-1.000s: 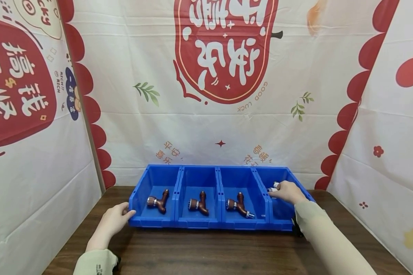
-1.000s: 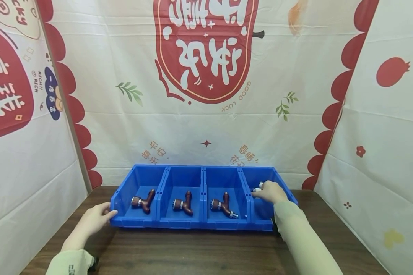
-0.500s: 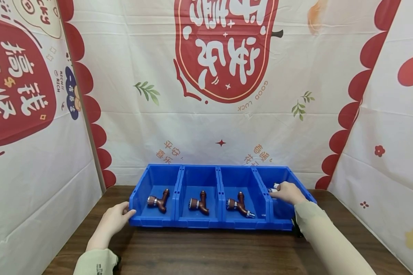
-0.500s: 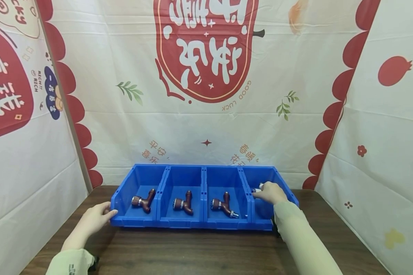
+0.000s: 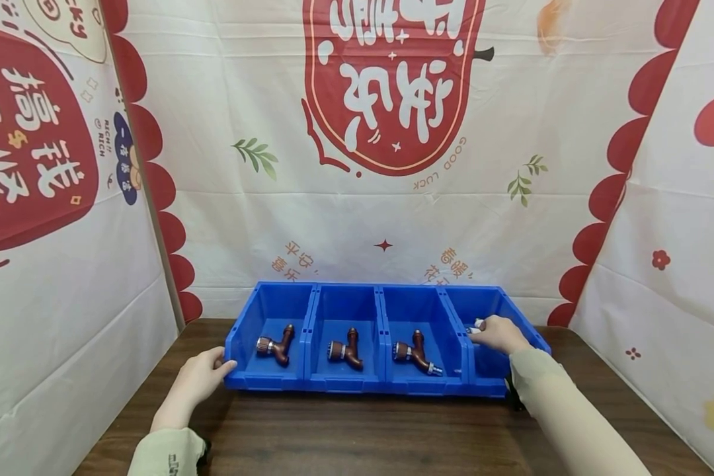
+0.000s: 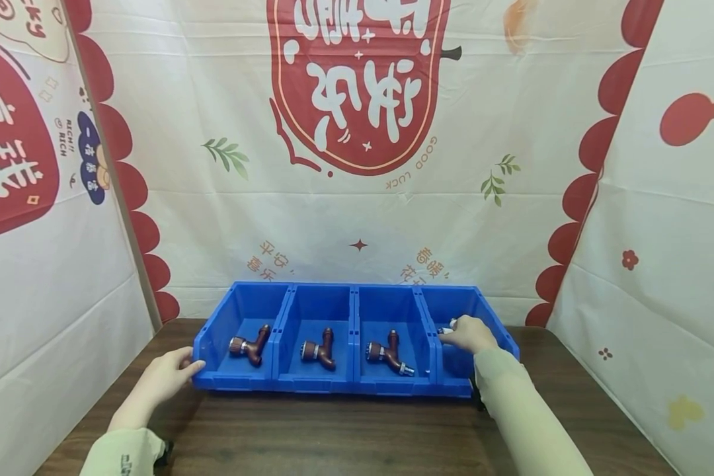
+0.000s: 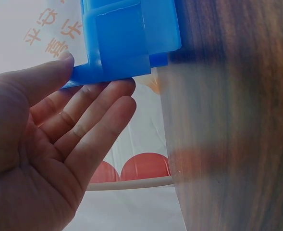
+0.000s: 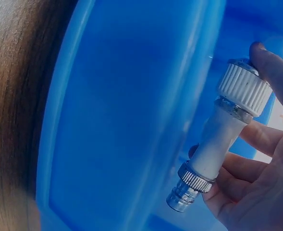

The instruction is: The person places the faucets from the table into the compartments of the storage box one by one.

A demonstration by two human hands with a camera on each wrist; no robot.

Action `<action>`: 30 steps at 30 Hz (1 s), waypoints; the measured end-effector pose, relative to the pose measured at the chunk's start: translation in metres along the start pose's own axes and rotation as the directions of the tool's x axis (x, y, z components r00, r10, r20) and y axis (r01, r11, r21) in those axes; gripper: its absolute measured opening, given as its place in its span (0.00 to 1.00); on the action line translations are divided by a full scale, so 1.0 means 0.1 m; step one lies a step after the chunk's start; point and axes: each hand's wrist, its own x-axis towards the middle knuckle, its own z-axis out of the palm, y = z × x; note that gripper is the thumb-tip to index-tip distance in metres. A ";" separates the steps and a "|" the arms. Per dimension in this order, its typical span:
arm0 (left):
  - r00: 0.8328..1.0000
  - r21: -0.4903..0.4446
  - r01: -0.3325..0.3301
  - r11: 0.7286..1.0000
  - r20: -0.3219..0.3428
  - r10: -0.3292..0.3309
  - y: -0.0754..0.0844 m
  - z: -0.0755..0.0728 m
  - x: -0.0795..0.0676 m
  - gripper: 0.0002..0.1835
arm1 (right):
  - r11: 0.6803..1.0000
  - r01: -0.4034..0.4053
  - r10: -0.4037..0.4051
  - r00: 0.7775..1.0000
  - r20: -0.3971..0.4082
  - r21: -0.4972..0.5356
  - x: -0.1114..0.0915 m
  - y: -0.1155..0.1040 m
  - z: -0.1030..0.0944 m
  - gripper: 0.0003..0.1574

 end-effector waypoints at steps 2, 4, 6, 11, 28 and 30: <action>1.000 0.001 0.002 1.000 0.002 -0.002 0.00 0.00 0.01 0.16 | 1.000 0.001 -0.001 1.000 0.003 -0.003 0.01 0.01 0.01 0.27; 1.000 -0.001 0.005 1.000 0.005 -0.005 0.00 0.01 0.02 0.16 | 1.000 -0.001 0.001 1.000 0.004 -0.003 0.02 0.01 0.02 0.27; 1.000 0.000 0.004 1.000 0.003 -0.004 0.00 0.01 0.02 0.17 | 1.000 0.001 -0.001 1.000 0.000 -0.002 0.03 0.02 0.02 0.26; 1.000 0.001 0.002 1.000 -0.001 -0.002 0.01 -0.01 0.02 0.15 | 1.000 0.001 -0.001 1.000 -0.005 -0.003 0.06 0.04 0.04 0.26; 1.000 0.009 -0.015 1.000 -0.015 0.015 0.01 0.01 0.00 0.10 | 1.000 0.001 0.000 1.000 -0.020 0.016 0.12 0.11 0.14 0.24; 1.000 0.011 -0.013 1.000 -0.013 0.013 0.01 0.01 0.00 0.12 | 1.000 0.000 0.000 1.000 -0.021 0.019 0.12 0.10 0.15 0.25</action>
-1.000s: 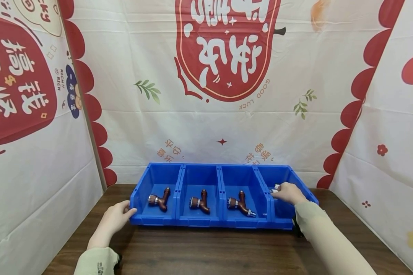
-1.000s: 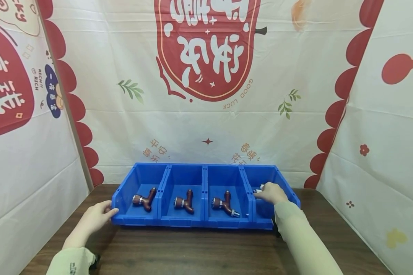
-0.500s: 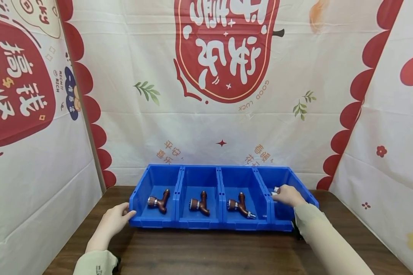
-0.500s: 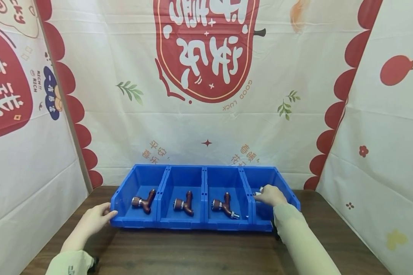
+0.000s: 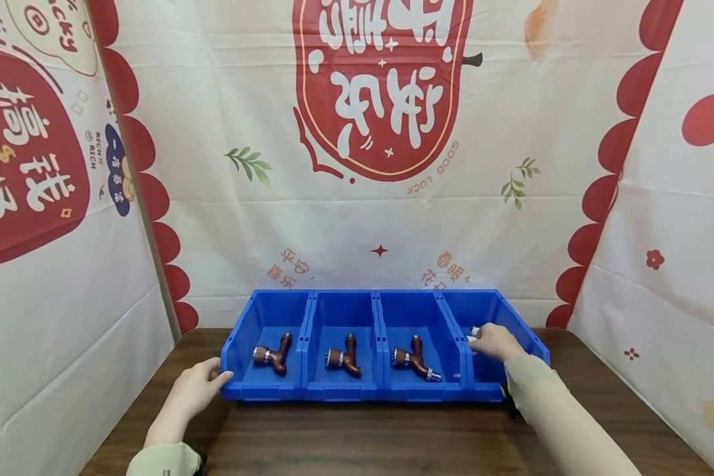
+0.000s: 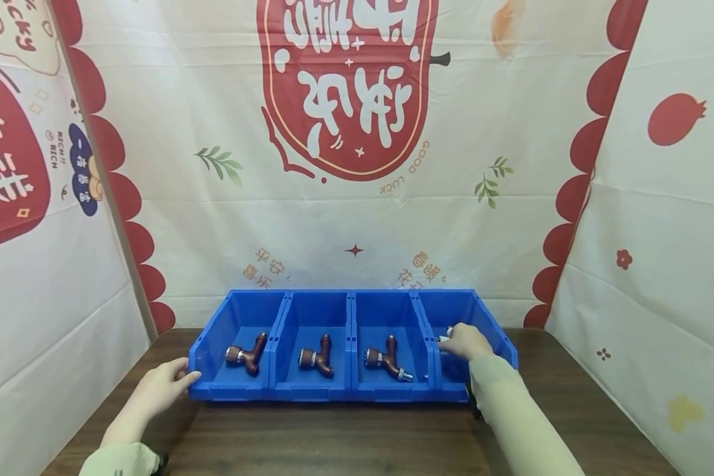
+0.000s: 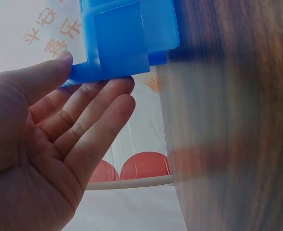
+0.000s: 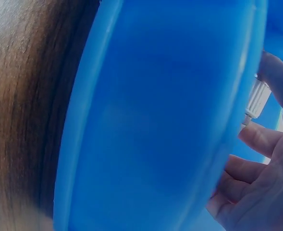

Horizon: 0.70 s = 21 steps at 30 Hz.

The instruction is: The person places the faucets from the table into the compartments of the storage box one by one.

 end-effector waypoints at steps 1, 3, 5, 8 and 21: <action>1.000 0.000 0.002 1.000 0.002 -0.002 0.00 0.00 0.00 0.12 | 1.000 -0.004 0.004 1.000 -0.001 0.002 -0.01 0.00 0.00 0.25; 1.000 -0.001 0.000 1.000 0.002 0.000 -0.01 0.01 0.00 0.14 | 1.000 -0.011 0.011 1.000 0.001 0.005 -0.02 -0.02 0.01 0.25; 1.000 -0.002 -0.006 1.000 -0.003 0.006 -0.02 0.01 0.00 0.14 | 1.000 -0.017 0.017 1.000 0.000 0.002 -0.03 -0.03 0.02 0.25; 1.000 0.000 -0.012 1.000 -0.009 0.012 -0.03 0.01 0.00 0.12 | 1.000 -0.027 0.027 1.000 0.003 0.006 -0.04 -0.04 0.02 0.24; 1.000 0.006 -0.020 1.000 -0.017 0.020 -0.01 0.02 -0.02 0.10 | 0.998 -0.055 0.055 0.998 0.004 0.029 -0.04 0.01 0.08 0.23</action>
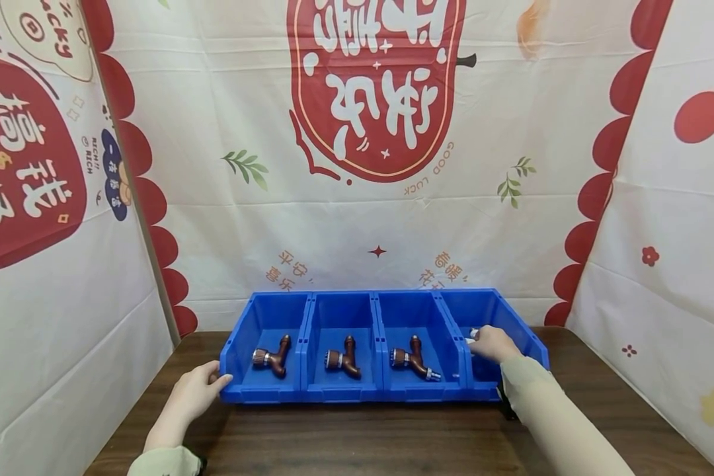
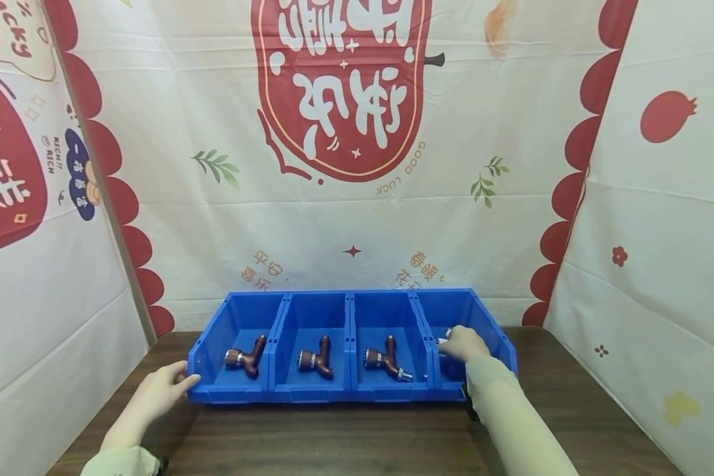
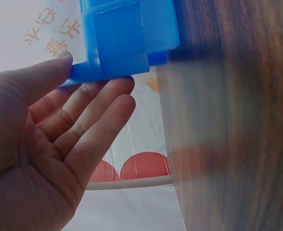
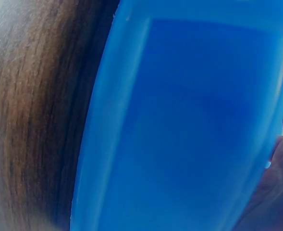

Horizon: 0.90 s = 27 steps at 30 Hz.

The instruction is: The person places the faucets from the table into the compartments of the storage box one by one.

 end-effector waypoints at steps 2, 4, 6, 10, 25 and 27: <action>1.000 -0.005 0.002 1.000 0.001 -0.002 0.00 0.00 0.00 0.10 | 1.000 -0.001 0.001 1.000 -0.002 0.002 -0.01 0.00 0.00 0.23; 1.000 -0.006 0.004 1.000 0.003 -0.004 0.00 0.00 0.01 0.10 | 1.000 -0.009 0.009 1.000 -0.005 0.009 -0.01 0.00 0.00 0.23; 1.000 -0.008 0.004 1.000 0.005 -0.004 0.01 0.00 0.02 0.09 | 1.000 -0.009 0.009 1.000 -0.005 0.013 -0.02 0.00 0.00 0.22; 1.000 -0.009 -0.002 1.000 0.010 0.002 0.01 0.00 0.02 0.09 | 1.000 -0.016 0.016 1.000 0.004 0.014 -0.03 0.01 0.00 0.22; 1.000 -0.016 0.016 1.000 0.016 -0.015 0.01 -0.01 0.02 0.10 | 1.000 0.016 -0.016 1.000 0.012 -0.027 0.03 0.04 0.02 0.25; 1.000 -0.015 0.017 1.000 0.018 -0.017 0.01 -0.01 0.01 0.10 | 1.000 0.016 -0.016 1.000 0.012 -0.026 0.02 0.05 0.03 0.25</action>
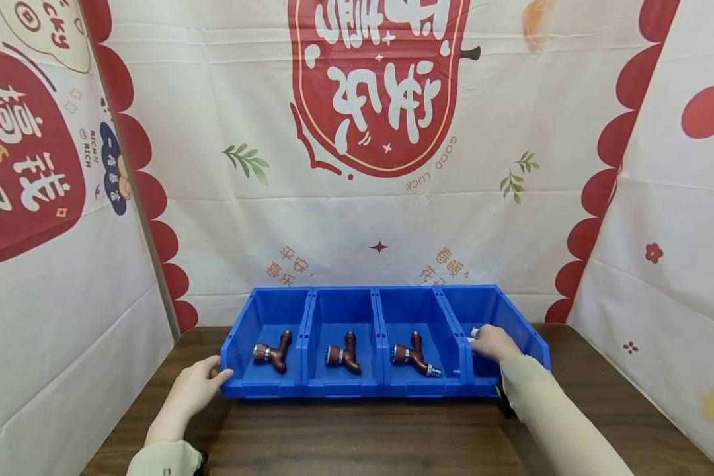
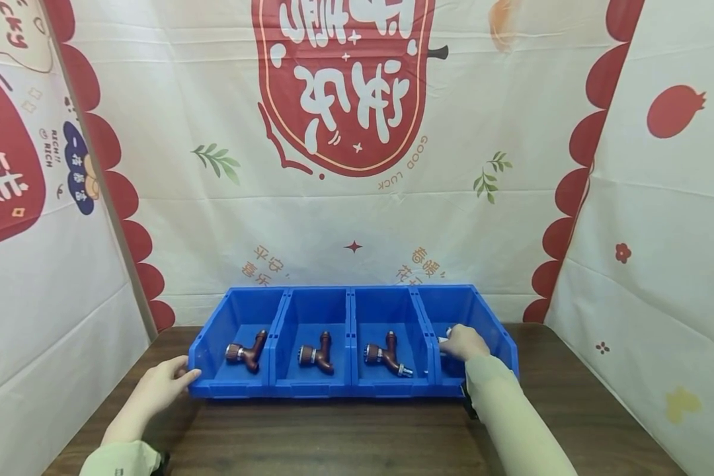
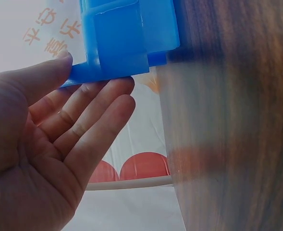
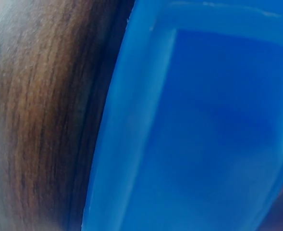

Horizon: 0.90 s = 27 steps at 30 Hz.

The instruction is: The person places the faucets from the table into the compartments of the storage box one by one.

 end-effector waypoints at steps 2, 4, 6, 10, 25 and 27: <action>1.000 -0.001 0.000 1.000 -0.002 0.000 0.00 0.00 0.00 0.10 | 1.000 0.009 -0.009 1.000 -0.005 -0.001 0.00 0.01 0.01 0.24; 1.000 -0.002 0.000 1.000 -0.002 0.000 0.00 -0.01 0.00 0.10 | 1.000 0.008 -0.008 1.000 -0.010 0.001 0.01 0.01 0.01 0.24; 1.000 -0.003 0.000 1.000 -0.001 0.000 0.00 -0.01 0.00 0.11 | 1.000 0.005 -0.005 1.000 -0.013 -0.002 0.01 0.01 0.01 0.24; 1.000 0.002 -0.001 1.000 -0.001 0.001 -0.01 -0.01 0.00 0.12 | 1.000 0.003 -0.003 1.000 -0.008 -0.003 0.02 0.00 0.01 0.25; 1.000 0.003 -0.002 1.000 0.003 0.002 0.00 0.00 0.00 0.10 | 0.999 -0.028 0.028 1.000 0.015 0.031 -0.01 -0.02 0.00 0.24; 1.000 0.001 0.000 1.000 0.004 0.000 0.01 0.00 -0.01 0.10 | 0.999 -0.018 0.018 1.000 0.014 0.026 -0.01 -0.03 -0.02 0.25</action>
